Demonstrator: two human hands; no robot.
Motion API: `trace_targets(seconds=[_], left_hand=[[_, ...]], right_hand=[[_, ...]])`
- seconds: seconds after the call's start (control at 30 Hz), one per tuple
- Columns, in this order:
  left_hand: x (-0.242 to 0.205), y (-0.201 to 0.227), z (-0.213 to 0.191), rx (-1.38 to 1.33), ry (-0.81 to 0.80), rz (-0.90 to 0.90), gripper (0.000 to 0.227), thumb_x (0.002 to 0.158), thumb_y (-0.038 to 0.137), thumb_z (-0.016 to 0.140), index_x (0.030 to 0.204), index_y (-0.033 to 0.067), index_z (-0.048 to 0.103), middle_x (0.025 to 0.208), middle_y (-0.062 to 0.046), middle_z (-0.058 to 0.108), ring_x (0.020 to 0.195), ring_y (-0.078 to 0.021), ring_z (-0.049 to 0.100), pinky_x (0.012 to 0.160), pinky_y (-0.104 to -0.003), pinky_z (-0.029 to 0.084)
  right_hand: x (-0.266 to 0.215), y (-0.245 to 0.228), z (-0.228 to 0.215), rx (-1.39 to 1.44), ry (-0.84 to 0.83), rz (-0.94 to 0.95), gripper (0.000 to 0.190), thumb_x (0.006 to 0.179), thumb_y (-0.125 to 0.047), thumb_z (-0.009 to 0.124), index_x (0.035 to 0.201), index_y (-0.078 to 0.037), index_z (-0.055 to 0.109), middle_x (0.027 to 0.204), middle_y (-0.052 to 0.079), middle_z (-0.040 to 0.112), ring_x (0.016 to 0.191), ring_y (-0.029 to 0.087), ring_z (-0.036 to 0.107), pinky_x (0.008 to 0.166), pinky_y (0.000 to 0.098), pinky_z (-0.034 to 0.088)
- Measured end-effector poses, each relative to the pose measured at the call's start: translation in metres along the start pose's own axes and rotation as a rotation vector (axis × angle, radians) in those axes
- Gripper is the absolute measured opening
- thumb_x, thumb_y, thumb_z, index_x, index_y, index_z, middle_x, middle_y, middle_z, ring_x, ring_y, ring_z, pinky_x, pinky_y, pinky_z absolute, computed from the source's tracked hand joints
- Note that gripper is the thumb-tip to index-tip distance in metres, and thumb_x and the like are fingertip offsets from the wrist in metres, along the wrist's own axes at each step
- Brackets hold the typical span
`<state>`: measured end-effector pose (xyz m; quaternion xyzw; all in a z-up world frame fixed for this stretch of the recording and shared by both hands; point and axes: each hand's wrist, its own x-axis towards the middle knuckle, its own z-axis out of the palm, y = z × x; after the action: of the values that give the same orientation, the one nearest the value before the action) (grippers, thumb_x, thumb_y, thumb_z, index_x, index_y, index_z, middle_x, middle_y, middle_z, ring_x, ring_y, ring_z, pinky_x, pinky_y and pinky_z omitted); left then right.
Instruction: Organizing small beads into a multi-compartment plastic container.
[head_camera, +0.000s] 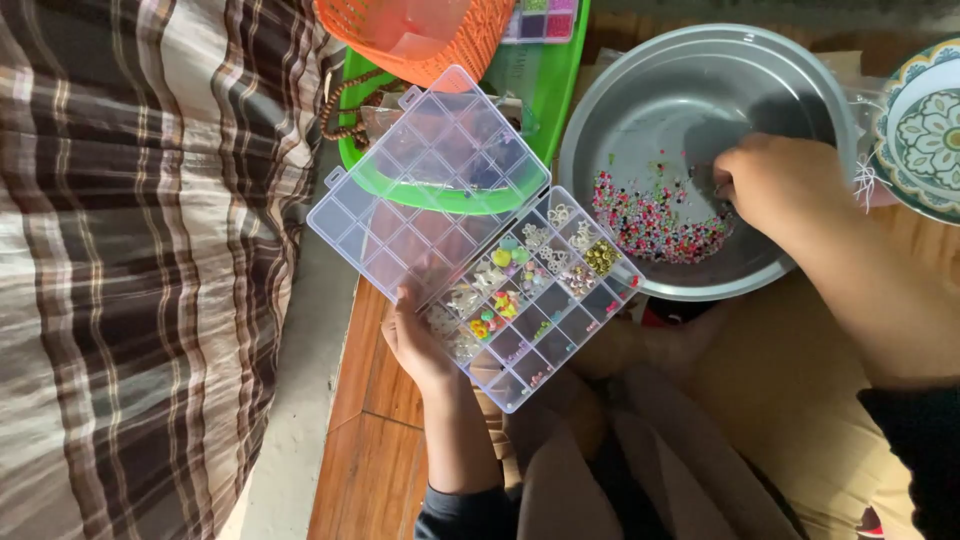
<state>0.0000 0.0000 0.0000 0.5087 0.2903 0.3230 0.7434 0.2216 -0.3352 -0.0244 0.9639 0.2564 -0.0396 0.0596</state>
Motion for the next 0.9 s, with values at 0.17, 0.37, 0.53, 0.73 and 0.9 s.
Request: trace_targets(seconds=[0.17,0.37,0.53,0.73,0.9], left_hand=[[-0.002,0.006,0.007,0.029,-0.065,-0.006,0.046,0.1,0.022,0.046,0.122,-0.01,0.07,0.104,-0.022,0.077,0.083,-0.0234,0.073,0.08,-0.028,0.055],[-0.009,0.01,0.01,-0.01,-0.073,-0.023,0.044,0.102,0.021,0.046,0.122,-0.0112,0.069,0.103,-0.021,0.076,0.086,-0.0247,0.074,0.082,-0.03,0.057],[-0.02,0.02,0.017,0.019,0.122,-0.182,0.04,0.102,0.024,0.051,0.111,-0.0075,0.074,0.095,-0.019,0.074,0.07,-0.0168,0.065,0.065,-0.023,0.05],[-0.028,0.031,0.022,-0.017,-0.133,-0.087,0.044,0.101,0.018,0.041,0.121,-0.0107,0.068,0.103,-0.024,0.076,0.094,-0.03,0.075,0.086,-0.034,0.058],[-0.037,0.04,0.026,0.08,-0.07,-0.11,0.046,0.101,0.02,0.041,0.121,-0.0076,0.071,0.103,-0.022,0.077,0.088,-0.0234,0.073,0.085,-0.028,0.054]], right_hand=[[-0.004,-0.008,-0.008,-0.108,0.043,-0.029,0.013,0.091,-0.026,0.064,0.093,-0.028,0.077,0.098,-0.006,0.073,0.081,0.022,0.074,0.068,0.0357,0.056],[-0.007,-0.014,-0.022,-0.207,0.167,-0.191,0.014,0.094,-0.02,0.057,0.089,-0.024,0.07,0.095,-0.006,0.071,0.07,0.023,0.071,0.061,0.0338,0.053],[-0.003,-0.011,-0.016,-0.236,0.172,-0.244,0.015,0.094,-0.019,0.056,0.089,-0.021,0.07,0.099,-0.002,0.071,0.072,0.024,0.073,0.061,0.0354,0.055],[0.001,-0.005,-0.008,-0.209,0.009,-0.251,0.018,0.093,-0.021,0.055,0.097,-0.018,0.072,0.1,0.002,0.075,0.073,0.028,0.073,0.065,0.0374,0.059],[0.004,-0.005,-0.008,-0.095,-0.143,-0.156,0.016,0.089,-0.019,0.059,0.094,-0.015,0.074,0.099,0.006,0.076,0.081,0.031,0.075,0.076,0.0417,0.06]])
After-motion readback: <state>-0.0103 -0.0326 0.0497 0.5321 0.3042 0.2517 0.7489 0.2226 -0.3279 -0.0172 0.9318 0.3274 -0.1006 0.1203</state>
